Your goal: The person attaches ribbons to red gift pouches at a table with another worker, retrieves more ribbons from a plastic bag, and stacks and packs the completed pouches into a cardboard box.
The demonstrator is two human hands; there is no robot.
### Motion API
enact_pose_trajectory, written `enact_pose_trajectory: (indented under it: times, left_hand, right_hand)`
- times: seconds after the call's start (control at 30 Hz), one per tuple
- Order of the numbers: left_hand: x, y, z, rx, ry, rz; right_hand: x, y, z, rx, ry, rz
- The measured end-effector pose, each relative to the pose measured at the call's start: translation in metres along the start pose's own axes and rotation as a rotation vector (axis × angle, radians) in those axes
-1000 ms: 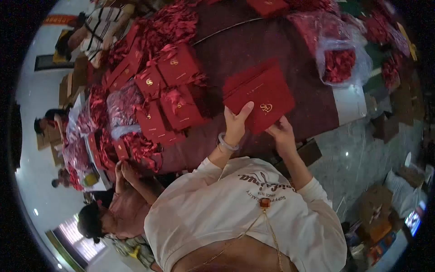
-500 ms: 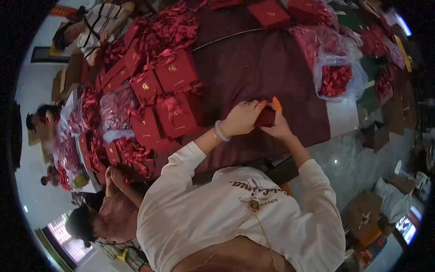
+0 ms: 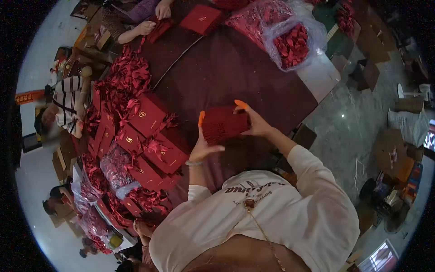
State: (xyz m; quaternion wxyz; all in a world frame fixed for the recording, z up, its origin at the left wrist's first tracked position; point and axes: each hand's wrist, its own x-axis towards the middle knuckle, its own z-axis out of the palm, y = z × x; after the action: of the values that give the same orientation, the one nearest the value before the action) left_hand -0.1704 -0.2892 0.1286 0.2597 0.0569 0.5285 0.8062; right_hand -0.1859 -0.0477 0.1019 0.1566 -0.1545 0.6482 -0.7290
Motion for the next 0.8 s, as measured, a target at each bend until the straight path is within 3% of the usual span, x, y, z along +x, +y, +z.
enact_pose_trajectory:
  times: [0.03,0.07,0.23,0.3,0.33,0.43,0.5,0.57,0.67,0.73,0.8]
  left_hand:
    - [0.003,0.0,0.003,-0.003,-0.002,-0.025]
    - [0.011,0.001,0.009,0.099,0.109,0.025]
    - [0.058,-0.017,-0.008,0.337,0.461,0.19]
    - [0.093,0.021,0.001,0.477,0.5,0.198]
    - [0.111,0.041,0.004,0.616,0.552,0.187]
    - [0.195,0.087,-0.014,0.413,0.334,-0.11]
    - [0.253,0.105,-0.024,0.38,0.163,-0.224]
    - [0.308,0.104,-0.039,0.449,0.015,-0.271]
    - [0.358,0.102,-0.04,1.008,0.046,-0.195]
    - [0.367,0.106,-0.045,0.959,-0.05,-0.244]
    - [0.354,0.104,-0.058,0.888,-0.122,-0.329]
  right_hand:
    - [0.002,-0.005,0.001,0.063,0.014,0.055]
    - [0.007,-0.005,0.001,0.006,0.005,-0.043]
    - [0.021,0.006,0.01,-0.002,0.159,0.138]
    - [0.044,-0.004,0.005,0.114,0.459,0.041]
    - [0.059,-0.021,0.003,0.35,0.517,0.138]
    - [0.116,-0.033,-0.025,0.524,0.716,0.204]
    - [0.154,-0.023,-0.047,0.539,0.854,0.204]
    - [0.186,-0.036,-0.066,0.525,1.141,0.362]
    - [0.206,-0.008,-0.091,0.71,1.169,0.382]
    - [0.205,0.002,-0.088,0.926,1.139,0.399]
    - [0.208,0.025,-0.076,0.934,1.065,0.447]
